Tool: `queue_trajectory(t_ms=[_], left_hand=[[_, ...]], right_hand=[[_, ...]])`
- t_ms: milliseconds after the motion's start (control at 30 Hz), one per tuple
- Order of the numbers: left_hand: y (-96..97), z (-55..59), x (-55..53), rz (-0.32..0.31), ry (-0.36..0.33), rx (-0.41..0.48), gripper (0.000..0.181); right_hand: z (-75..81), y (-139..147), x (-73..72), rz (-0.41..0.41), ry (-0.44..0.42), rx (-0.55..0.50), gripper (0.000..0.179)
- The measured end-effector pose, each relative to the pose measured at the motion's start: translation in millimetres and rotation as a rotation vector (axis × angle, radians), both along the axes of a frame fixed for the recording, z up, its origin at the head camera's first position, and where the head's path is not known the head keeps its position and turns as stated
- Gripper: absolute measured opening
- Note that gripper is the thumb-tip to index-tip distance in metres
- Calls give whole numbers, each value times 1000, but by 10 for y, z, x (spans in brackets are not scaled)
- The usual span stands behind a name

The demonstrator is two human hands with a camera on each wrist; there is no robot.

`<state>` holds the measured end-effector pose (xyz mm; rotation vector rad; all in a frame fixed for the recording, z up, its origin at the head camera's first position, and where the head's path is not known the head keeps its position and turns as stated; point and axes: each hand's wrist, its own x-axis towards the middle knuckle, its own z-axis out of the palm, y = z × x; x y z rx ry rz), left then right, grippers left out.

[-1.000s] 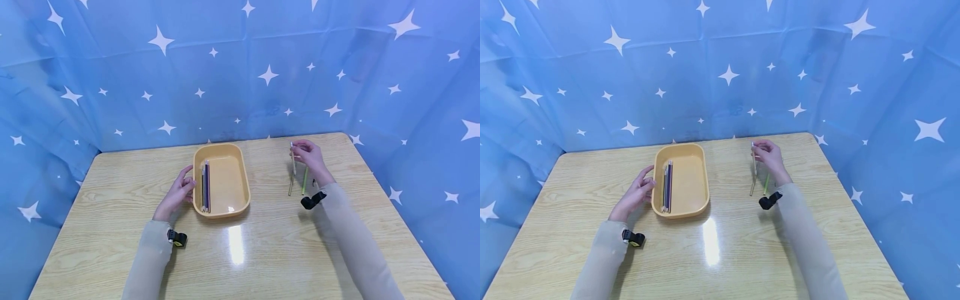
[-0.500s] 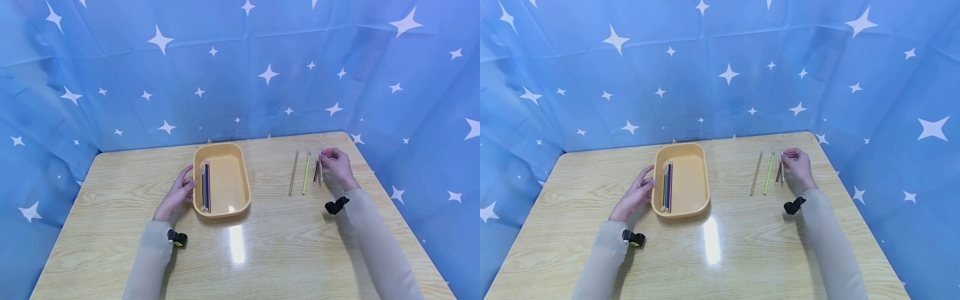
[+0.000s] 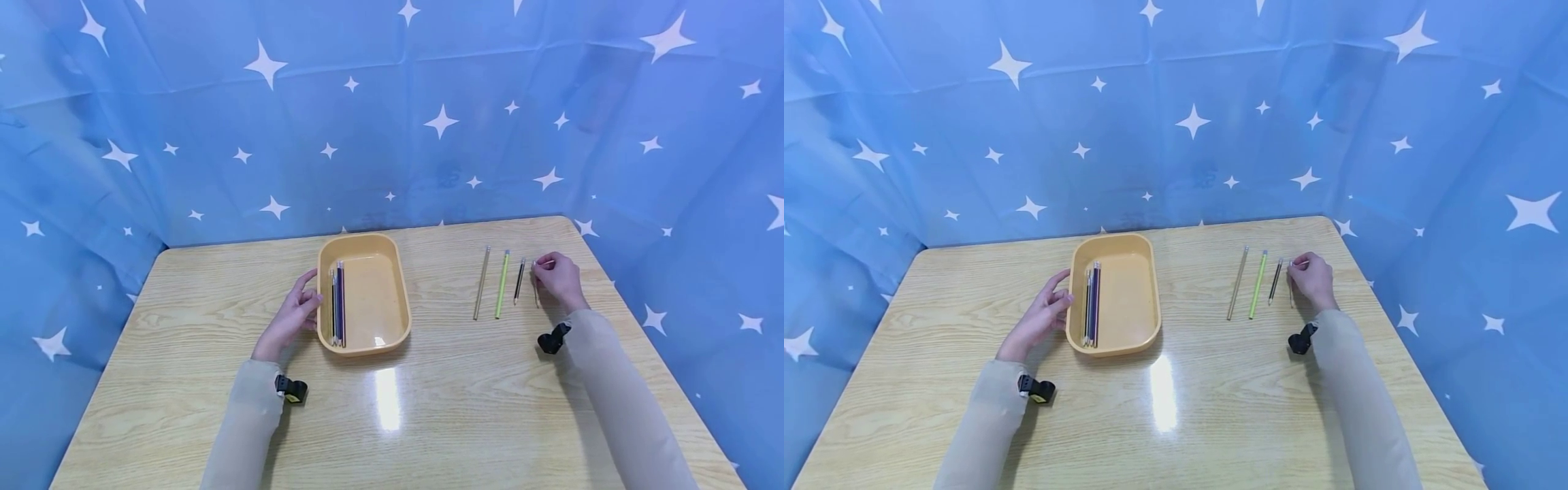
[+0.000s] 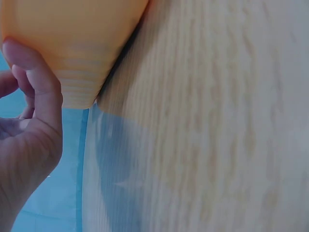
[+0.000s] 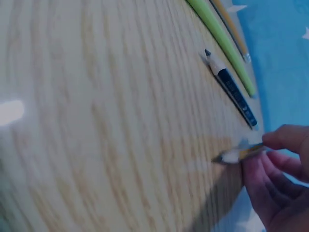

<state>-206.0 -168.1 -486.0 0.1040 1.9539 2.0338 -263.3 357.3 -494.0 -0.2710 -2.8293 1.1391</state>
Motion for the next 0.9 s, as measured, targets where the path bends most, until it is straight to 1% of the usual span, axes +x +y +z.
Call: queue_trajectory(t_ms=[133,300,367,467,633,767,900], left_hand=[[-1,-3,-4,-1,2,-2,61],[-6,0,-5,-1,6,-7,61],[-6,-1,-4,2,6,-16,60],[-6,-4,-3,13,3,-29,60],[1,3,-2,9,6,-28,61],[6,43,6,1,-13,-11,61],[20,132,41,-12,-20,2,61]], right_hand=[[35,-6,15,6,-19,-2,29],[117,-56,29,14,-37,-54,31],[145,-88,25,15,-30,-64,31],[204,-156,21,24,-9,-45,30],[327,-313,10,47,10,-26,31],[398,-471,13,91,34,-72,32],[431,-643,12,152,66,-115,30]])
